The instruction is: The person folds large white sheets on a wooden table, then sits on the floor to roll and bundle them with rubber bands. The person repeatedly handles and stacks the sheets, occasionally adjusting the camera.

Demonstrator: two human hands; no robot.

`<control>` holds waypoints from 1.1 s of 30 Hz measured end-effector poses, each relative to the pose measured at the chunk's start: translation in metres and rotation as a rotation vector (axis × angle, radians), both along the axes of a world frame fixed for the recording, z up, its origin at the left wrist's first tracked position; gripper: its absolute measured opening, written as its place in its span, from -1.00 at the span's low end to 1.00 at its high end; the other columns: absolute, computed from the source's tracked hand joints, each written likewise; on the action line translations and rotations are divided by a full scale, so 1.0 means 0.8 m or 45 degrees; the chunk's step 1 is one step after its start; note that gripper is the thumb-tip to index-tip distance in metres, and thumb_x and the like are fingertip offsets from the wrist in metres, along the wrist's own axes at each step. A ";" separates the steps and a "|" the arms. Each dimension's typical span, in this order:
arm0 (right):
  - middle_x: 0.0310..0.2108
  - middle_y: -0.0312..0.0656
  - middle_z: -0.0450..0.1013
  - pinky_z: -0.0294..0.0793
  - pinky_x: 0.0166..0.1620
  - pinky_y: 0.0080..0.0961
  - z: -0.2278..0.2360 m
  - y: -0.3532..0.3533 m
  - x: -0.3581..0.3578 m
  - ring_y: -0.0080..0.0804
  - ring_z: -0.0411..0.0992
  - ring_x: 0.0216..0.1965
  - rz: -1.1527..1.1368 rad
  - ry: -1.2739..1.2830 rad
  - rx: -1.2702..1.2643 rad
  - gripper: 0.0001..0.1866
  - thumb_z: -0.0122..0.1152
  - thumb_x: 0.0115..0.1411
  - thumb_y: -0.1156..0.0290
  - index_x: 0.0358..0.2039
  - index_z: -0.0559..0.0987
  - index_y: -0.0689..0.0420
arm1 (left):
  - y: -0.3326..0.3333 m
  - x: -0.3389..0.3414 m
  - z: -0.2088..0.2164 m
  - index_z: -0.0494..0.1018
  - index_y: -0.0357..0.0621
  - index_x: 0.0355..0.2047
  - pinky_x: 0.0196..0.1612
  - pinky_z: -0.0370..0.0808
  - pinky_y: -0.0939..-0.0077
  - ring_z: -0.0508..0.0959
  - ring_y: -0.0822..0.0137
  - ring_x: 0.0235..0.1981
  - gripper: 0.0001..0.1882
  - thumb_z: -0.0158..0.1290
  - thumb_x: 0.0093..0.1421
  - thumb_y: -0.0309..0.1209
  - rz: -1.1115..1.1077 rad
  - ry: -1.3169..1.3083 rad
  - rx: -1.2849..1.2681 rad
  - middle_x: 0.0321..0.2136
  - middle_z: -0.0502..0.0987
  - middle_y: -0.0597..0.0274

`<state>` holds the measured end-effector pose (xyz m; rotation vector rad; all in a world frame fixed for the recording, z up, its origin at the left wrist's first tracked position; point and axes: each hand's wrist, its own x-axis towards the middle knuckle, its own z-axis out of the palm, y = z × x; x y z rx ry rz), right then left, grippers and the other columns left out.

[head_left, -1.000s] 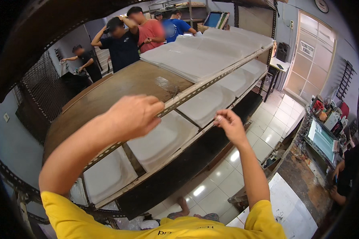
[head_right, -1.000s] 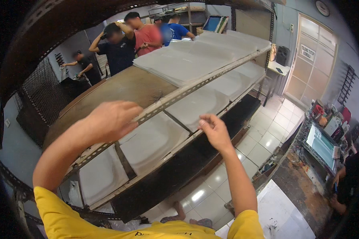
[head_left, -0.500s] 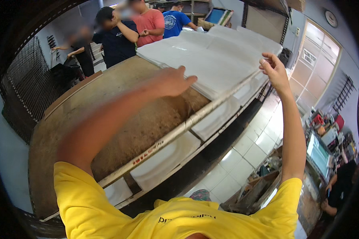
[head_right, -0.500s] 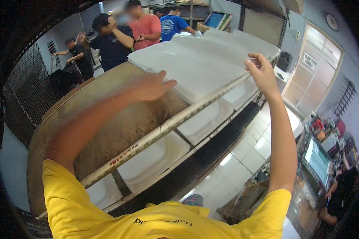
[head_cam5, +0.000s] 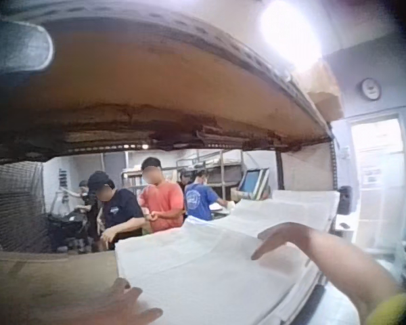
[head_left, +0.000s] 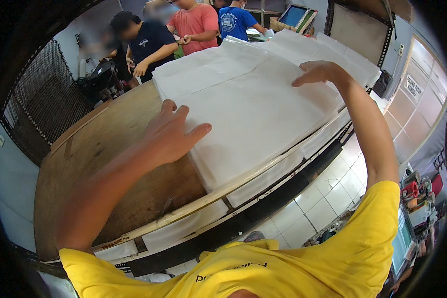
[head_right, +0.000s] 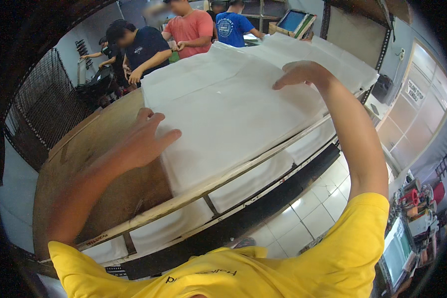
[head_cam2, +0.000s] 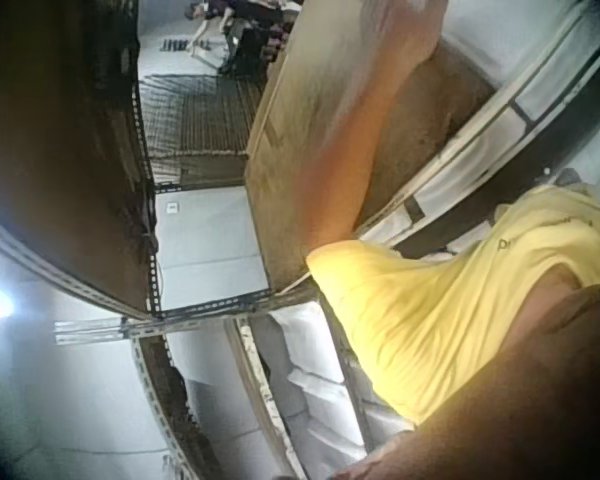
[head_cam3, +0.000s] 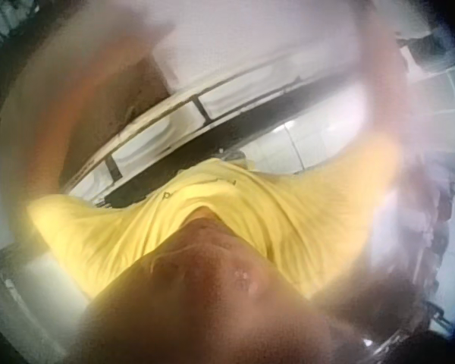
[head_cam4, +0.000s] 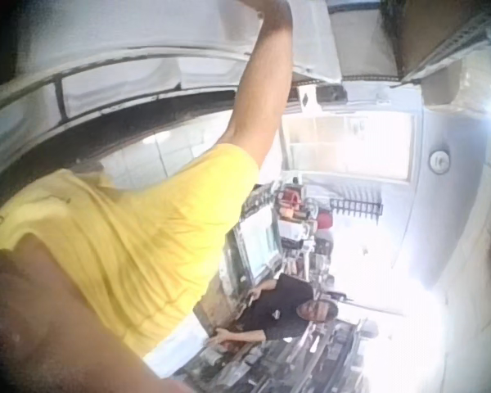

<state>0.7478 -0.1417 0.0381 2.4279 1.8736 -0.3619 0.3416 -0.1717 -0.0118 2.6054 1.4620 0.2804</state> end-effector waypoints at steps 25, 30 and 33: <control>0.28 0.04 0.26 0.39 0.26 -0.14 -0.010 -0.005 0.008 -0.08 0.33 0.26 0.010 0.962 -0.066 -0.02 0.47 -0.03 0.22 0.35 0.17 0.16 | -0.016 0.016 -0.031 0.40 -0.37 0.11 0.27 0.28 -0.02 0.27 -0.28 0.27 -0.31 0.12 0.24 0.04 -0.044 0.003 0.274 0.24 0.24 -0.31; 0.12 0.05 0.38 0.51 0.15 -0.21 -0.015 -0.030 -0.012 -0.09 0.39 0.17 -0.067 0.763 0.067 -0.04 0.39 -0.09 0.33 0.34 0.17 0.18 | -0.011 0.012 -0.029 0.38 -0.35 0.16 0.29 0.24 -0.04 0.25 -0.27 0.29 -0.25 0.07 0.25 0.11 -0.030 0.026 0.219 0.27 0.22 -0.33; 0.21 0.08 0.34 0.33 0.28 -0.32 -0.027 -0.048 0.020 -0.05 0.35 0.20 0.104 0.434 0.342 -0.02 0.36 -0.03 0.28 0.39 0.14 0.21 | -0.004 0.009 -0.035 0.35 -0.37 0.17 0.28 0.28 0.07 0.33 -0.19 0.24 -0.25 0.13 0.22 0.06 -0.073 -0.039 0.299 0.23 0.28 -0.30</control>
